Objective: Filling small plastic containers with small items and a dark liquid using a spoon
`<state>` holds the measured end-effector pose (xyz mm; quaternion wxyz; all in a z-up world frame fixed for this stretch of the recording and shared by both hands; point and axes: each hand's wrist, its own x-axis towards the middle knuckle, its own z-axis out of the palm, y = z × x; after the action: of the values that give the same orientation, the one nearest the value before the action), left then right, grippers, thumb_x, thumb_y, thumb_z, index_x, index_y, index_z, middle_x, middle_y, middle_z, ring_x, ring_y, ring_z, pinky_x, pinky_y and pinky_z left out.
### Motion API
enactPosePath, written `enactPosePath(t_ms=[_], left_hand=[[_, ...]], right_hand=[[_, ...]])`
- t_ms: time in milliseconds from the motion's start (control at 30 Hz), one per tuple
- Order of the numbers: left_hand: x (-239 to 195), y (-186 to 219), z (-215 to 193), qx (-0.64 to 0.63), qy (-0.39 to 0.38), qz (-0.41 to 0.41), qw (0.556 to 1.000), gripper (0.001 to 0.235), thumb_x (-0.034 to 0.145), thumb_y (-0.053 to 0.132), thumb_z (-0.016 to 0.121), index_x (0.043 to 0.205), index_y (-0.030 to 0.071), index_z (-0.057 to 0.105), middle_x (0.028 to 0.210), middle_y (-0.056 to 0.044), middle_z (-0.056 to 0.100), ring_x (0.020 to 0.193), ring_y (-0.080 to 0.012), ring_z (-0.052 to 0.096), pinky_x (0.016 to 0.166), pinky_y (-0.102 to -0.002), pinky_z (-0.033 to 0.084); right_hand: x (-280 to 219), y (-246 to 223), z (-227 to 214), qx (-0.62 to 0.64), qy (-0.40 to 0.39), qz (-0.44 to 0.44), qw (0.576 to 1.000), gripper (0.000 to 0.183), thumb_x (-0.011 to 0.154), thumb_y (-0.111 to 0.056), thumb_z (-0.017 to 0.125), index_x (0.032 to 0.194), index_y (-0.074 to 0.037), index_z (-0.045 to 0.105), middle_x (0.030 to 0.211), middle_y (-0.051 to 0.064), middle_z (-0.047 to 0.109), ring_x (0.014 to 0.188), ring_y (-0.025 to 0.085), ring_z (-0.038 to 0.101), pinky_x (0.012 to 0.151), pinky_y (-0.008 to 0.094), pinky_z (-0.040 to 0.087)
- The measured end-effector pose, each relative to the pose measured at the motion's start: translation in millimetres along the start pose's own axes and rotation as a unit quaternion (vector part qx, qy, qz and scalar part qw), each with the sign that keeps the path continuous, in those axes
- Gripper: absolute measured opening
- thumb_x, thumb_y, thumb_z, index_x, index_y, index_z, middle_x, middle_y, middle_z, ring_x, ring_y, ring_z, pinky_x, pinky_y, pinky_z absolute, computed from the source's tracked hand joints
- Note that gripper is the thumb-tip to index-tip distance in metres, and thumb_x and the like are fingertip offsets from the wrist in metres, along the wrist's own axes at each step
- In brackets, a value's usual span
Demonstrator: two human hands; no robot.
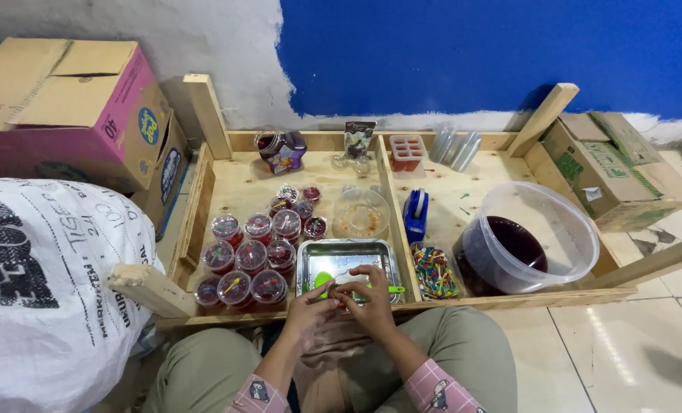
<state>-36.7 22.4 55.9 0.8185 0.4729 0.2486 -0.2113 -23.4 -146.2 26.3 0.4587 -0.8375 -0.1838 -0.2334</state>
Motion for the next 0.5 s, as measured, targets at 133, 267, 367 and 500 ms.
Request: enactPosePath(t_ms=[133, 267, 367, 500], left_hand=[[3, -2, 0, 0.01, 0.004, -0.007, 1.0, 0.058, 0.085, -0.012, 0.069, 0.14, 0.01, 0.068, 0.107, -0.019, 0.076, 0.089, -0.0246, 0.072, 0.082, -0.032, 0.06], [-3, 2, 8, 0.007, -0.013, 0.001, 1.0, 0.041, 0.092, 0.001, 0.069, 0.133, 0.001, 0.07, 0.113, -0.02, 0.073, 0.09, -0.0266, 0.072, 0.084, -0.035, 0.062], [17, -15, -1, 0.025, -0.002, 0.009, 1.0, 0.034, 0.095, 0.003, 0.067, 0.128, 0.001, 0.073, 0.111, -0.018, 0.073, 0.092, -0.0249, 0.07, 0.082, -0.035, 0.062], [19, -14, 6, 0.037, 0.036, 0.01, 0.999, 0.033, 0.098, 0.006, 0.064, 0.129, 0.001, 0.073, 0.111, -0.017, 0.072, 0.092, -0.0218, 0.066, 0.076, -0.031, 0.06]], right_hand=[[-3, 20, 3, 0.029, -0.039, 0.063, 0.997, 0.042, 0.073, -0.016, 0.086, 0.115, -0.018, 0.079, 0.118, 0.005, 0.058, 0.115, 0.024, 0.056, 0.101, 0.039, 0.045], [3, 23, 1, 0.214, -0.122, 0.311, 0.918, 0.072, 0.075, -0.011, 0.079, 0.144, -0.024, 0.061, 0.134, 0.014, 0.06, 0.124, 0.026, 0.062, 0.096, 0.039, 0.053], [4, 18, 0, 0.316, -0.151, 0.427, 0.834, 0.064, 0.081, -0.003, 0.073, 0.142, -0.019, 0.064, 0.124, 0.017, 0.068, 0.108, 0.024, 0.065, 0.082, 0.032, 0.054], [-2, 26, 8, 0.374, -0.155, 0.487, 0.774, 0.048, 0.089, -0.009, 0.074, 0.136, -0.017, 0.069, 0.115, 0.009, 0.072, 0.102, 0.02, 0.066, 0.089, 0.033, 0.056]])
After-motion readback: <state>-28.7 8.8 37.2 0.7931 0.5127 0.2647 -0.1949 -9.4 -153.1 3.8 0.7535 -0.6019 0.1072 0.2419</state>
